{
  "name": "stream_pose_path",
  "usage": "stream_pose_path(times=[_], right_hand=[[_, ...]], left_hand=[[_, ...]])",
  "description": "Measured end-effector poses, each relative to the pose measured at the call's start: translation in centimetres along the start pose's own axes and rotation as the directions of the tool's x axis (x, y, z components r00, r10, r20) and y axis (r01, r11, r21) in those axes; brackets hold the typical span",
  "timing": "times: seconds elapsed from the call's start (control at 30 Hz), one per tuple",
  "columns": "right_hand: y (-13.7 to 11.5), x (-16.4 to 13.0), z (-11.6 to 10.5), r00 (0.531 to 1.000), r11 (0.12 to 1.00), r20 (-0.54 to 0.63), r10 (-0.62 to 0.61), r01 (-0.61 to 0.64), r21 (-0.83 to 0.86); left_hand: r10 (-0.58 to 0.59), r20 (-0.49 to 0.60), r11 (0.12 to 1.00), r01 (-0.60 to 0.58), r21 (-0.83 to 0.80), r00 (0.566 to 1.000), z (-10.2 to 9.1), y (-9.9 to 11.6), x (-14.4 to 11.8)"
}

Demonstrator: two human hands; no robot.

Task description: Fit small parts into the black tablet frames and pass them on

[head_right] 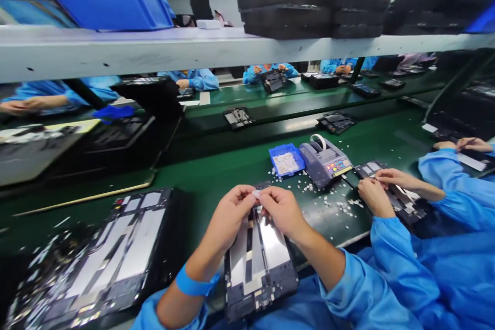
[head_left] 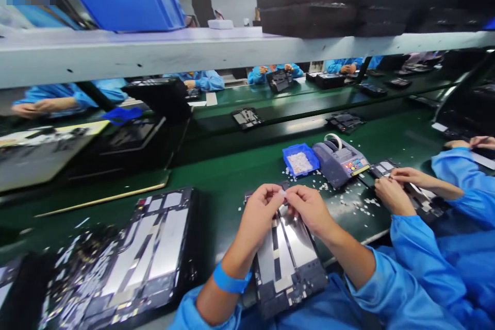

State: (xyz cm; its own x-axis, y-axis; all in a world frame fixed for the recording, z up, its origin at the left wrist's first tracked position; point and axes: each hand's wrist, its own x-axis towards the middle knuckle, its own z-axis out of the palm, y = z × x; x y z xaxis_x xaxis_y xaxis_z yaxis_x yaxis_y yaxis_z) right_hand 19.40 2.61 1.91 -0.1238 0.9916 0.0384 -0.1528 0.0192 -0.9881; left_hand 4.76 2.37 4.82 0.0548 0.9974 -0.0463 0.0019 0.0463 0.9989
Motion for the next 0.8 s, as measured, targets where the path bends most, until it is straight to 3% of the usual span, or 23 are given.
stream_pose_path(times=[0.13, 0.2, 0.23, 0.3, 0.37, 0.47, 0.57, 0.63, 0.8], right_hand=[[0.4, 1.5, 0.2, 0.991, 0.973, 0.118, -0.065, 0.089, -0.214], [0.7, 2.6, -0.5, 0.969, 0.875, 0.169, -0.180, 0.236, -0.423], [0.9, 3.3, -0.8, 0.941, 0.782, 0.233, -0.244, 0.333, -0.526], [1.1, 4.6, -1.0, 0.846, 0.545, 0.431, -0.313, 0.531, -0.649], [1.3, 5.8, -0.6, 0.737, 0.327, 0.611, -0.289, 0.676, -0.660], [1.6, 7.0, 0.4, 0.623, 0.104, 0.751, -0.221, 0.780, -0.617], [1.7, 7.5, 0.9, 0.572, 0.002, 0.807, -0.146, 0.816, -0.578], [1.8, 7.7, 0.8, 0.556, -0.024, 0.824, -0.108, 0.828, -0.561], [1.5, 7.8, 0.3, 0.512, -0.041, 0.856, -0.067, 0.856, -0.515]], left_hand=[[0.037, -0.170, 0.999, -0.042, -0.028, 0.985, -2.9, -0.8, 0.0], [0.116, -0.288, 0.990, -0.087, 0.111, 0.951, -5.3, -0.8, -0.5], [0.159, -0.309, 0.972, -0.093, 0.216, 0.938, -6.4, -0.8, -0.8], [0.229, -0.239, 0.885, -0.100, 0.454, 0.944, -8.1, -0.9, -1.1], [0.265, -0.077, 0.732, -0.148, 0.665, 0.961, -8.8, -1.2, -1.3], [0.265, 0.098, 0.471, -0.217, 0.855, 0.959, -8.4, -2.0, -1.5], [0.231, 0.170, 0.287, -0.235, 0.929, 0.958, -7.6, -2.2, -1.6], [0.218, 0.197, 0.230, -0.246, 0.941, 0.956, -7.4, -2.1, -1.7], [0.180, 0.181, 0.279, -0.227, 0.933, 0.967, -7.4, -1.8, -1.6]])
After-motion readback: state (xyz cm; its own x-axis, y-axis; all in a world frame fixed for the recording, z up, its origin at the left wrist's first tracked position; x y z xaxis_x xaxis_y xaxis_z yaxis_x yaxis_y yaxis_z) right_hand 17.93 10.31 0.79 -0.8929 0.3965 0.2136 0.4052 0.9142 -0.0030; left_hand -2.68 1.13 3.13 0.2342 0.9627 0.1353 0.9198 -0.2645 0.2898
